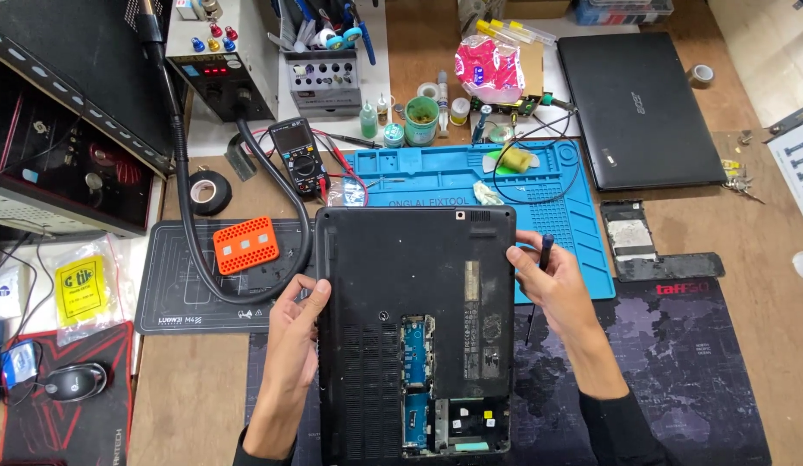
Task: Disassembling a laptop by unscrewing and removing the base cover and internal components.
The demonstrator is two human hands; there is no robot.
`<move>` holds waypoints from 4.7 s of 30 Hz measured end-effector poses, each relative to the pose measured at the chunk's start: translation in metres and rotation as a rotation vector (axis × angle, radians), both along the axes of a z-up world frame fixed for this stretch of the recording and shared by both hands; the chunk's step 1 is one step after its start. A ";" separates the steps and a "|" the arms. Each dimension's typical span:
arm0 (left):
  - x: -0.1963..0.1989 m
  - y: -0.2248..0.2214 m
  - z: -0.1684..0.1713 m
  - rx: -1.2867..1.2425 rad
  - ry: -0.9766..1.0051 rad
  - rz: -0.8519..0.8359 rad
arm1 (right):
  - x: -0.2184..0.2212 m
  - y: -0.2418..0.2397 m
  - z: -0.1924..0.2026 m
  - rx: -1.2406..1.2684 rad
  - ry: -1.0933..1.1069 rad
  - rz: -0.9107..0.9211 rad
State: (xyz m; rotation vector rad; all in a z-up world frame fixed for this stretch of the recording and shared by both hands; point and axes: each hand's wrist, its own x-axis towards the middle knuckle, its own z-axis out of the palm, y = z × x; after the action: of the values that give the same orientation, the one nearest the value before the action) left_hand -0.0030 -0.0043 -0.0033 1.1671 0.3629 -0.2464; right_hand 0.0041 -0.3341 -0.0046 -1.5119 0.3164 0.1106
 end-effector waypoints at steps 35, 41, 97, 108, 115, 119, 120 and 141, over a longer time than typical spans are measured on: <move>0.027 -0.016 -0.092 0.911 -0.073 -0.413 | 0.034 -0.022 -0.083 -0.420 0.046 -0.097; 0.037 -0.021 -0.083 1.299 -0.179 -0.562 | 0.034 -0.014 -0.103 -0.685 0.032 -0.041; 0.123 -0.184 -0.022 0.448 -0.765 -0.606 | 0.066 -0.009 -0.031 -0.678 -0.772 -0.179; 0.140 -0.198 -0.044 0.297 -0.682 -0.631 | 0.080 -0.018 -0.043 -0.790 -0.777 -0.161; 0.149 -0.206 -0.034 0.224 -0.746 -0.670 | 0.093 -0.024 -0.022 -0.674 -0.826 -0.181; 0.148 -0.218 -0.049 0.290 -0.761 -0.553 | 0.101 -0.031 -0.025 -0.571 -0.837 -0.153; 0.147 -0.222 -0.054 0.315 -0.749 -0.505 | 0.101 -0.033 -0.024 -0.558 -0.842 -0.138; 0.137 -0.217 -0.056 0.312 -0.807 -0.467 | 0.089 -0.032 0.004 -0.362 -0.801 0.006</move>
State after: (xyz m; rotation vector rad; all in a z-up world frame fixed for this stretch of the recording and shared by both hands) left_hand 0.1343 -0.2209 -0.0598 1.5441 -0.6076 -0.1054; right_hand 0.0927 -0.3665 -0.0003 -1.7814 -0.3297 -0.5657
